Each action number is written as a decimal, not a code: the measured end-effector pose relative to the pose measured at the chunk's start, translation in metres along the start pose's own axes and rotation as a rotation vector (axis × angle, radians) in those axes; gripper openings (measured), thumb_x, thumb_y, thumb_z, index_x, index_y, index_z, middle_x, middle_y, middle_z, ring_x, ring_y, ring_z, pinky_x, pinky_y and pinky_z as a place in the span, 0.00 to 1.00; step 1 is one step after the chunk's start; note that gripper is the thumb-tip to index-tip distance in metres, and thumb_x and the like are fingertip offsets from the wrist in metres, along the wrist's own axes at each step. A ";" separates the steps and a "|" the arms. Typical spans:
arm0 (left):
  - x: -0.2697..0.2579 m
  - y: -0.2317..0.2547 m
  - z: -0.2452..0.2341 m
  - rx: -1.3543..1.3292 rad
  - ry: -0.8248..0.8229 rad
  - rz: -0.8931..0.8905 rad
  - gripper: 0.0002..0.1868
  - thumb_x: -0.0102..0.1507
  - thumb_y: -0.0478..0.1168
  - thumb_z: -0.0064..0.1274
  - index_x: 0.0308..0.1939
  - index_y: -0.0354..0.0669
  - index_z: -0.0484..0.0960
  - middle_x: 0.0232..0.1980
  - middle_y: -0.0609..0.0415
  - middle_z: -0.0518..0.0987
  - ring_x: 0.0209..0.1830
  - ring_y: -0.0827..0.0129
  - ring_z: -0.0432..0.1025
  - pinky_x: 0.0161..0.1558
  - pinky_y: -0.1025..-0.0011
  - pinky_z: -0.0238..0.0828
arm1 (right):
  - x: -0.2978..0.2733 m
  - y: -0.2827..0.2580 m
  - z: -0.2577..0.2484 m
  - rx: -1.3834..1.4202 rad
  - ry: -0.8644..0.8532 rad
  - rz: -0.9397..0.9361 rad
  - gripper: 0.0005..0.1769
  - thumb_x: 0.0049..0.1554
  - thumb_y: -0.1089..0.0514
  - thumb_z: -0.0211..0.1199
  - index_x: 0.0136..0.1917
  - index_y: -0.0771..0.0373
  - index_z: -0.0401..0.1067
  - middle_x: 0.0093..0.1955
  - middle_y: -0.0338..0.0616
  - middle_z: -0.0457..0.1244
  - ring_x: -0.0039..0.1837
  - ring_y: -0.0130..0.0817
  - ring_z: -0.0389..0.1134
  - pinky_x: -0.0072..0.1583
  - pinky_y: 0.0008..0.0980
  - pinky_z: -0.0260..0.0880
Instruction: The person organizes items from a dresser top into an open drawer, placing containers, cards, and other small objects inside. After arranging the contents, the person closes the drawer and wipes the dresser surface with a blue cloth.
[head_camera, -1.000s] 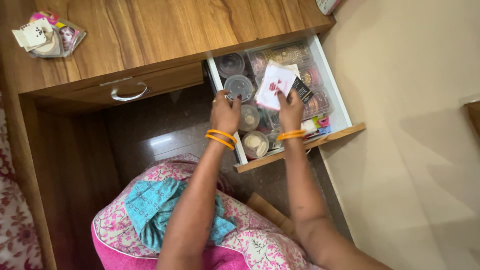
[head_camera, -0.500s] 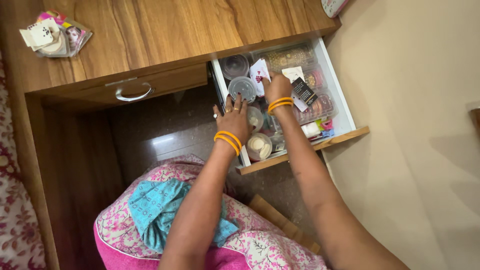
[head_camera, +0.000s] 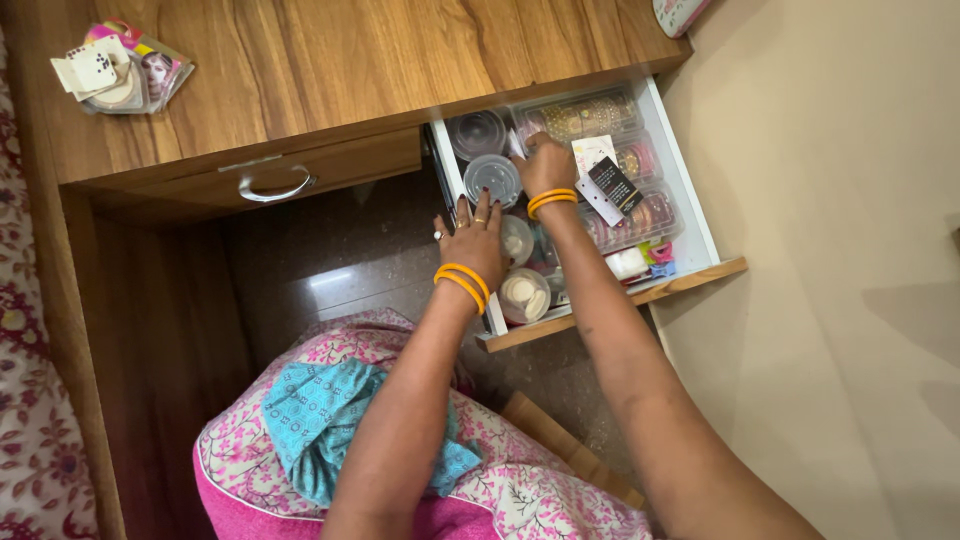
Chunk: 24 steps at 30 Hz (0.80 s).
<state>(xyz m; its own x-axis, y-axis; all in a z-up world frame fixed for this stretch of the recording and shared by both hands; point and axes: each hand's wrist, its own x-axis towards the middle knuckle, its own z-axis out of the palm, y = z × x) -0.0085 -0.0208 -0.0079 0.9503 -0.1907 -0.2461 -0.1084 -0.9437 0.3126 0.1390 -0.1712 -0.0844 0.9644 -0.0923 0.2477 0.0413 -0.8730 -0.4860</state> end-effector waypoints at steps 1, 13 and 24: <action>0.000 0.000 0.000 0.001 -0.006 -0.001 0.49 0.58 0.53 0.62 0.78 0.49 0.53 0.84 0.53 0.45 0.82 0.48 0.42 0.72 0.32 0.39 | 0.000 -0.001 0.000 0.003 0.029 -0.003 0.22 0.41 0.50 0.80 0.46 0.62 0.79 0.43 0.57 0.71 0.47 0.55 0.72 0.50 0.47 0.72; -0.004 -0.001 -0.004 -0.014 -0.026 -0.006 0.50 0.58 0.54 0.62 0.79 0.49 0.53 0.83 0.52 0.46 0.83 0.49 0.42 0.72 0.33 0.40 | -0.004 0.016 0.004 0.211 -0.093 0.015 0.11 0.48 0.55 0.77 0.43 0.59 0.80 0.41 0.47 0.72 0.45 0.40 0.76 0.50 0.36 0.75; -0.001 -0.025 -0.007 0.167 0.255 -0.148 0.37 0.65 0.44 0.50 0.78 0.52 0.58 0.84 0.46 0.48 0.82 0.47 0.42 0.71 0.31 0.35 | -0.004 -0.127 -0.056 0.512 0.020 -0.430 0.06 0.56 0.62 0.70 0.49 0.60 0.81 0.46 0.44 0.69 0.46 0.37 0.74 0.48 0.31 0.74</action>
<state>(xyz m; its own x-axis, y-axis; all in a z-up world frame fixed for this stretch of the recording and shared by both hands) -0.0050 0.0045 -0.0090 0.9994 0.0054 -0.0334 0.0097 -0.9914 0.1304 0.1148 -0.0869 0.0231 0.8296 0.2002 0.5213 0.5445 -0.4969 -0.6757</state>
